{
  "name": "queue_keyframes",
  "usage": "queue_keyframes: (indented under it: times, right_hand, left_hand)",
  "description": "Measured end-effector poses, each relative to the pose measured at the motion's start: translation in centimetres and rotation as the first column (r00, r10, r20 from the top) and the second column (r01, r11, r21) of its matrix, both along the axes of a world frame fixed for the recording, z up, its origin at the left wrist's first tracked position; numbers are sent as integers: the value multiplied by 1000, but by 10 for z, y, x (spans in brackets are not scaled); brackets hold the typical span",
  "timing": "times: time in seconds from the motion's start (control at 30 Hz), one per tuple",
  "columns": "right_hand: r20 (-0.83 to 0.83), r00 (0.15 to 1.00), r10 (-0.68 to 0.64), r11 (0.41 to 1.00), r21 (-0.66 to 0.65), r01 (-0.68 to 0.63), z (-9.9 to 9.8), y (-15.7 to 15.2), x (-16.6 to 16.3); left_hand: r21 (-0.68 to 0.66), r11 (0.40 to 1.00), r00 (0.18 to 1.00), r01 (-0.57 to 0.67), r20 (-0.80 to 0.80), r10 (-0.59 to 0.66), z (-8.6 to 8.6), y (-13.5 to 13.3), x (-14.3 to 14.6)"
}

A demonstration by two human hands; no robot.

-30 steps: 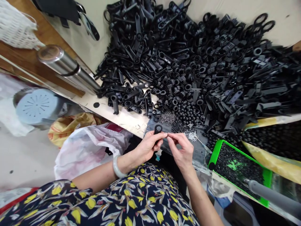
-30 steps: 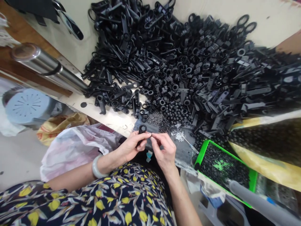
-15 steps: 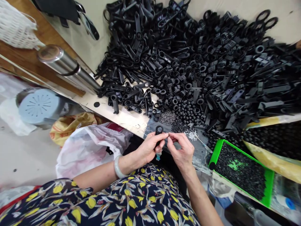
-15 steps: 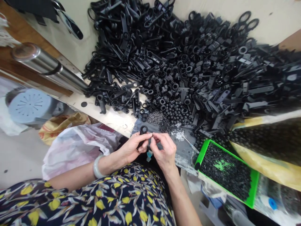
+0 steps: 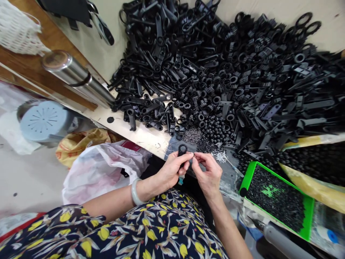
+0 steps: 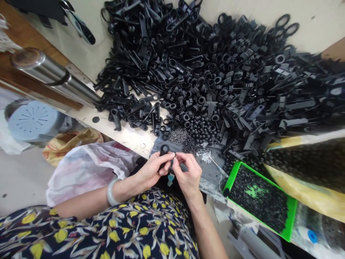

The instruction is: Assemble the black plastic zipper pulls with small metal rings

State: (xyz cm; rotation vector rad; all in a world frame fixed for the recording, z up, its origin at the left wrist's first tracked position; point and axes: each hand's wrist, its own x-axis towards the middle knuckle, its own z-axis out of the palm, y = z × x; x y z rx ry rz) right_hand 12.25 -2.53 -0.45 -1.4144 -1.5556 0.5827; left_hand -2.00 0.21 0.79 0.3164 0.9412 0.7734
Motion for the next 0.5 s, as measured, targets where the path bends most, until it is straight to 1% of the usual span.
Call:
queue_keyframes:
  times: [0.13, 0.23, 0.43, 0.5]
  right_hand:
    - [56, 998, 23, 999, 37, -25, -1, 1, 1]
    - [78, 997, 28, 999, 41, -31, -2, 3, 4]
    - [110, 993, 45, 999, 22, -48, -2, 8, 15]
    - [103, 993, 52, 998, 14, -53, -1, 8, 19]
  left_hand:
    - [4, 1000, 1000, 7, -4, -7, 1, -1, 0]
    - [5, 1000, 1000, 29, 4, -30, 1, -1, 0]
    - [2, 986, 986, 164, 13, -164, 6, 5, -8]
    - [-24, 980, 979, 198, 57, -196, 8, 7, -15]
